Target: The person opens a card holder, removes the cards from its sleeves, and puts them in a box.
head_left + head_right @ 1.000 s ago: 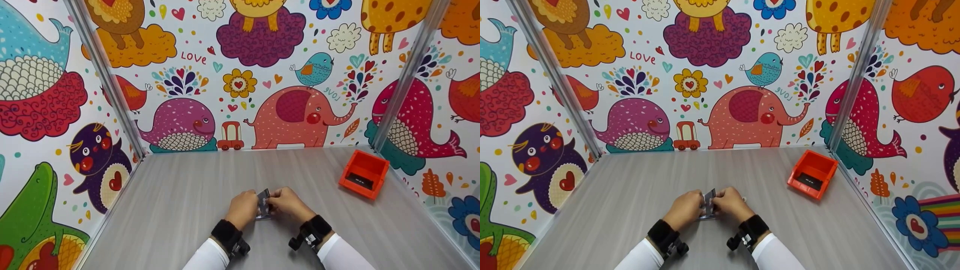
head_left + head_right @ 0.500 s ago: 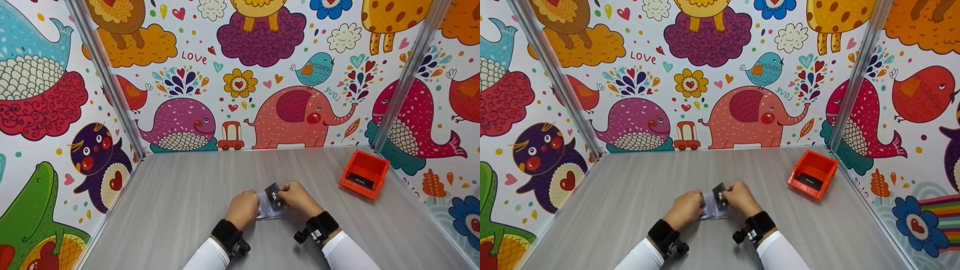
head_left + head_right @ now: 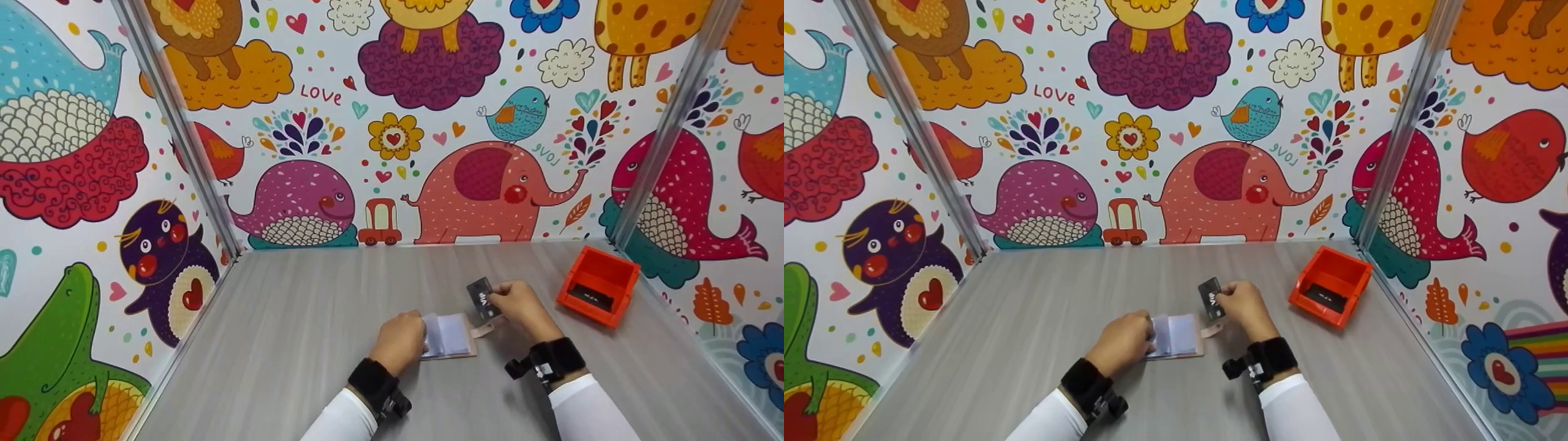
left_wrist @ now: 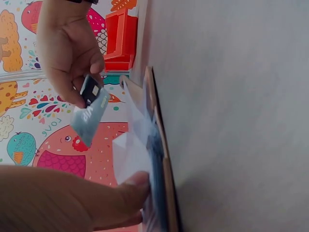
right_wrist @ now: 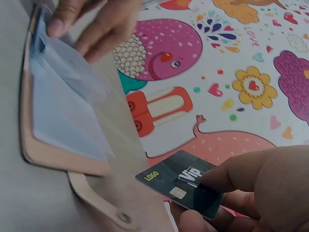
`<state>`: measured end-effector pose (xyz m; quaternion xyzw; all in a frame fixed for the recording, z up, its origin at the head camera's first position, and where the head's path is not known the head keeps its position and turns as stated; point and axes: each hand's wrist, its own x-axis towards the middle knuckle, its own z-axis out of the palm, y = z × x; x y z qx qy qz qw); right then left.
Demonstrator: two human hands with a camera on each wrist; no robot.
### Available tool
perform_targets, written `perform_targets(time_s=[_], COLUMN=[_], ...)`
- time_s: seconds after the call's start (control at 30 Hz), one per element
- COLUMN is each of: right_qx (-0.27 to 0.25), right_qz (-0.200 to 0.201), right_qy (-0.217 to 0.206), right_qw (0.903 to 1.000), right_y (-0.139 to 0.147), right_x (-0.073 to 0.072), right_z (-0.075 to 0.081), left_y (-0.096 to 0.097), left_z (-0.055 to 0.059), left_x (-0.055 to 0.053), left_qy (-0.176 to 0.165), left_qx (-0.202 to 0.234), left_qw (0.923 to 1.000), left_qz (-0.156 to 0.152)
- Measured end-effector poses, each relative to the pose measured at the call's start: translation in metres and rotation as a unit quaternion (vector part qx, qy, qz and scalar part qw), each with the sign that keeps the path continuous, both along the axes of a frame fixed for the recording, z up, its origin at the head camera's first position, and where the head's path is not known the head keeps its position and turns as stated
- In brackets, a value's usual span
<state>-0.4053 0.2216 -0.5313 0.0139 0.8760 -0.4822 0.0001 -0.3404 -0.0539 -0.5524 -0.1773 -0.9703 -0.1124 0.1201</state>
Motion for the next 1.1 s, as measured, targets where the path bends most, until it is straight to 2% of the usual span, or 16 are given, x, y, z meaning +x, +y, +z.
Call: perform_targets(time_s=[0.27, 0.43, 0.7, 0.93, 1.1], right_qx=[0.012, 0.026, 0.064, 0.030, 0.081], right_qz=[-0.031, -0.062, -0.075, -0.104, -0.135], right_qy=[-0.027, -0.010, 0.010, -0.032, 0.005], right_qw=[0.9991, 0.9977, 0.9951, 0.9936, 0.9875], right_y=[0.038, 0.055, 0.079, 0.100, 0.116], right_x=[-0.003, -0.003, -0.002, 0.006, 0.008], right_z=[0.016, 0.021, 0.027, 0.037, 0.038], left_y=[0.000, 0.000, 0.001, 0.001, 0.001], left_z=[-0.002, -0.002, -0.002, -0.002, -0.002], left_x=[-0.001, 0.000, -0.001, -0.002, -0.002], left_qy=[0.004, 0.004, -0.001, -0.007, -0.010], left_qx=[-0.002, -0.006, -0.008, -0.010, -0.008], left_qw=[1.0000, 1.0000, 1.0000, 0.9999, 0.9999], left_qz=[-0.001, 0.004, 0.005, 0.005, 0.008])
